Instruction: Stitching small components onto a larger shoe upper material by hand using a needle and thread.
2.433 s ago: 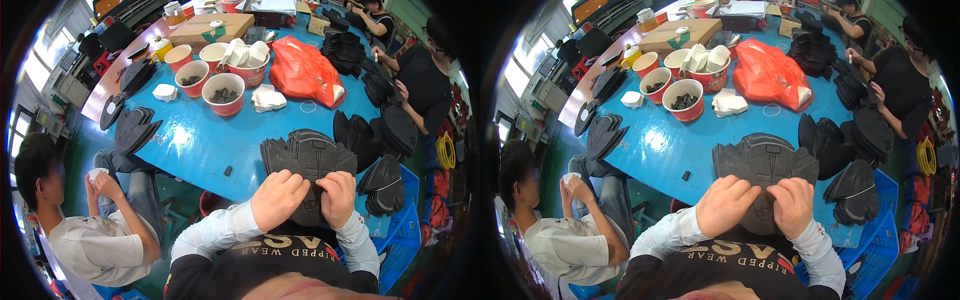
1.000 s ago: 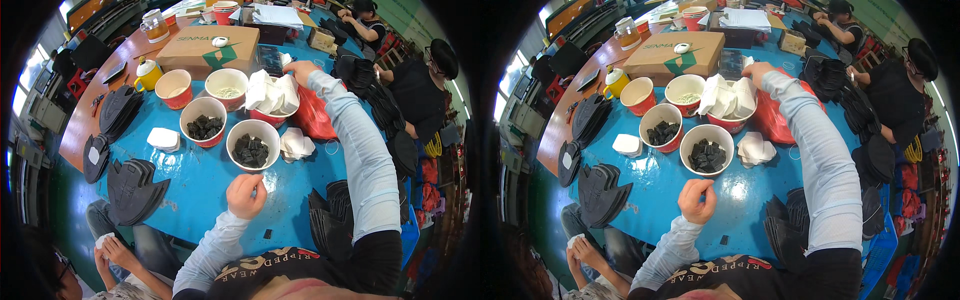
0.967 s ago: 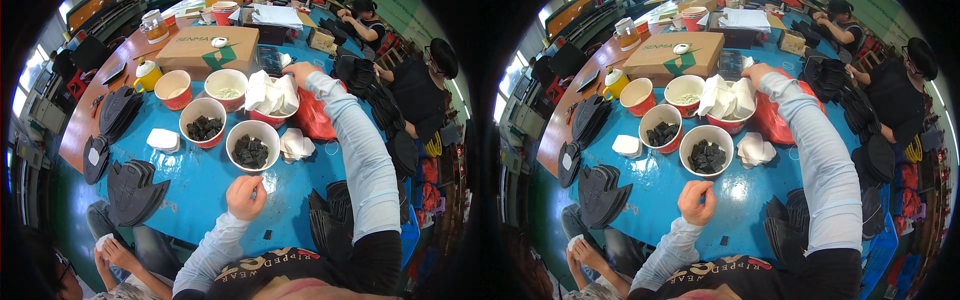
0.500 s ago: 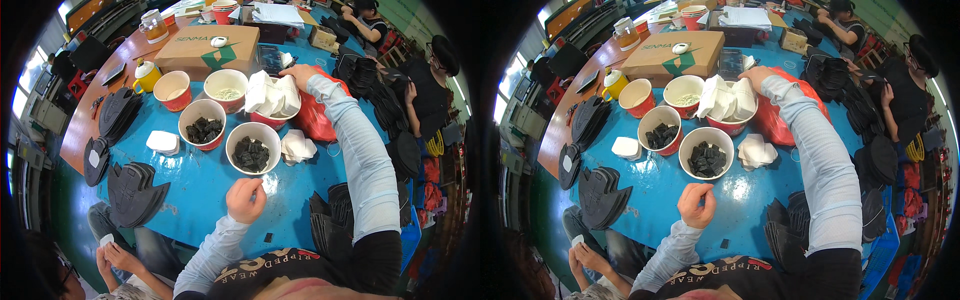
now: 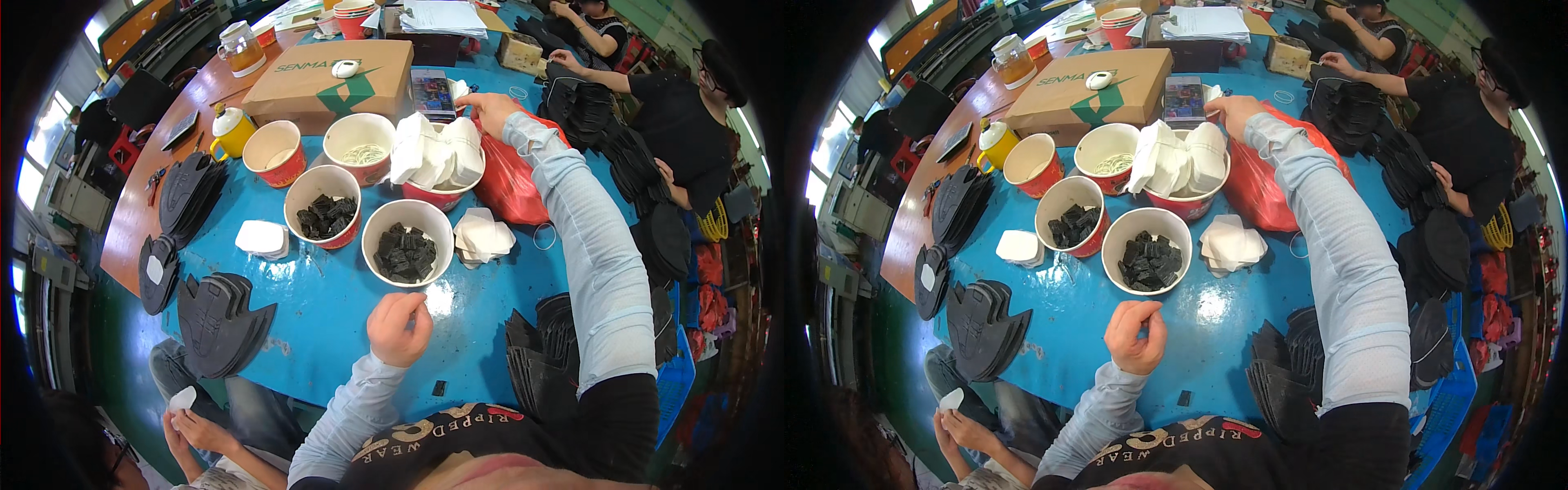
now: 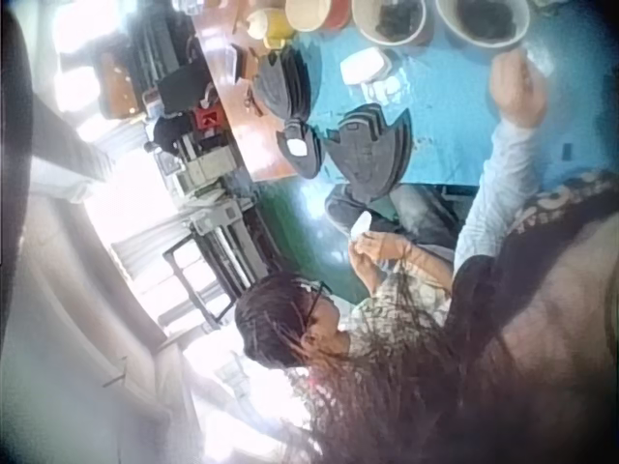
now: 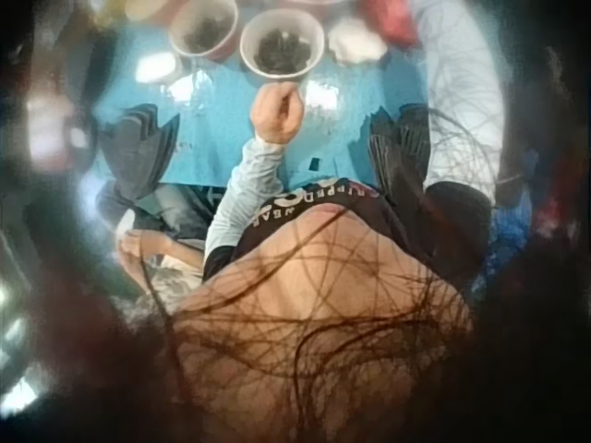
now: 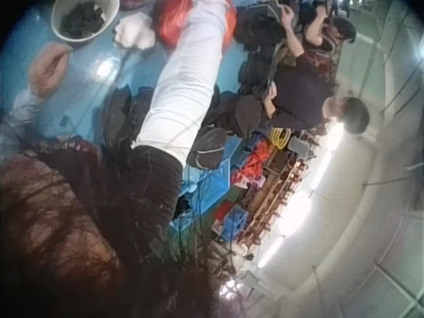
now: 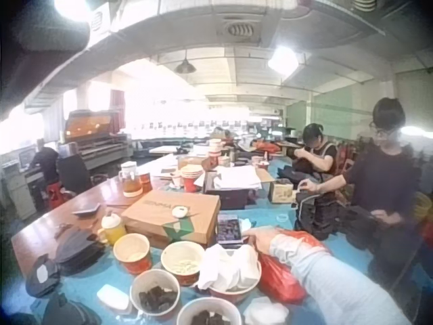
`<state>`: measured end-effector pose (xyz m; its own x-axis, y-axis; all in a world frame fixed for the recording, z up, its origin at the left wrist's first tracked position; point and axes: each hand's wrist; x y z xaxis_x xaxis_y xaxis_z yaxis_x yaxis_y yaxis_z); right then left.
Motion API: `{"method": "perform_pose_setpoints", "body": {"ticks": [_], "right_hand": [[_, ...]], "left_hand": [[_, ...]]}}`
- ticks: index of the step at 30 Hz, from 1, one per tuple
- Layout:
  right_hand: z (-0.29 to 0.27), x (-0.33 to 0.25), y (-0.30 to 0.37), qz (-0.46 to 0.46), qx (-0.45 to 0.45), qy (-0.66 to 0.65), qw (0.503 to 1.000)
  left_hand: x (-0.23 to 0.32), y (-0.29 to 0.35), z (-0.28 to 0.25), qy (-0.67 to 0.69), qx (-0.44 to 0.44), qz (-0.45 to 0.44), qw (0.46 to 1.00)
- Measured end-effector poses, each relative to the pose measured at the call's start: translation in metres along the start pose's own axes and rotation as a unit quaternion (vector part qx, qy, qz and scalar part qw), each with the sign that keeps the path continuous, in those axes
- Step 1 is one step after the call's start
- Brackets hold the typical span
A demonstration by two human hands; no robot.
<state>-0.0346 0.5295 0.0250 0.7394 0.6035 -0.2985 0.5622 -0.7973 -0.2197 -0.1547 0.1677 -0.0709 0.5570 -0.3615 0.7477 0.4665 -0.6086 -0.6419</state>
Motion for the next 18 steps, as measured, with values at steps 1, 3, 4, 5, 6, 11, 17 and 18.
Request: {"method": "perform_pose_setpoints", "body": {"ticks": [1,3,4,5,6,11,17,18], "right_hand": [[0.000,0.000,0.000,0.001,0.000,0.000,1.000],[-0.001,-0.004,-0.001,0.078,-0.008,-0.085,0.993],[-0.002,-0.007,-0.002,0.079,-0.009,-0.086,0.993],[-0.004,-0.011,-0.005,0.085,0.015,-0.094,0.992],[-0.009,-0.017,-0.006,0.092,0.039,-0.101,0.990],[0.009,-0.014,-0.029,-0.024,0.067,0.137,0.988],[0.020,-0.032,-0.039,0.016,0.032,0.182,0.983],[0.019,-0.032,-0.039,0.011,0.029,0.190,0.981]], "left_hand": [[0.000,0.000,0.000,0.001,-0.001,0.001,1.000],[0.000,0.000,0.000,0.002,-0.003,0.000,1.000],[0.000,0.001,0.000,0.002,-0.005,-0.001,1.000],[0.000,0.000,-0.001,0.001,-0.006,-0.001,1.000],[0.000,-0.001,-0.001,0.001,-0.007,0.000,1.000],[-0.001,0.000,0.000,-0.005,-0.014,0.001,1.000],[-0.004,-0.002,-0.001,-0.011,-0.016,0.006,1.000],[-0.004,-0.003,-0.001,-0.010,-0.017,0.009,1.000]]}}
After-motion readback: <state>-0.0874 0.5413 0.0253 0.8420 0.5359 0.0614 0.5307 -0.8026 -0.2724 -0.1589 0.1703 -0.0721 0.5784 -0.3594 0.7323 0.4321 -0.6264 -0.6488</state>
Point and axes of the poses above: each hand's wrist, its own y-axis away from the middle knuckle, its own z-axis out of the palm, x = y × z, and after that the axes turned 9 degrees about x, right-handed
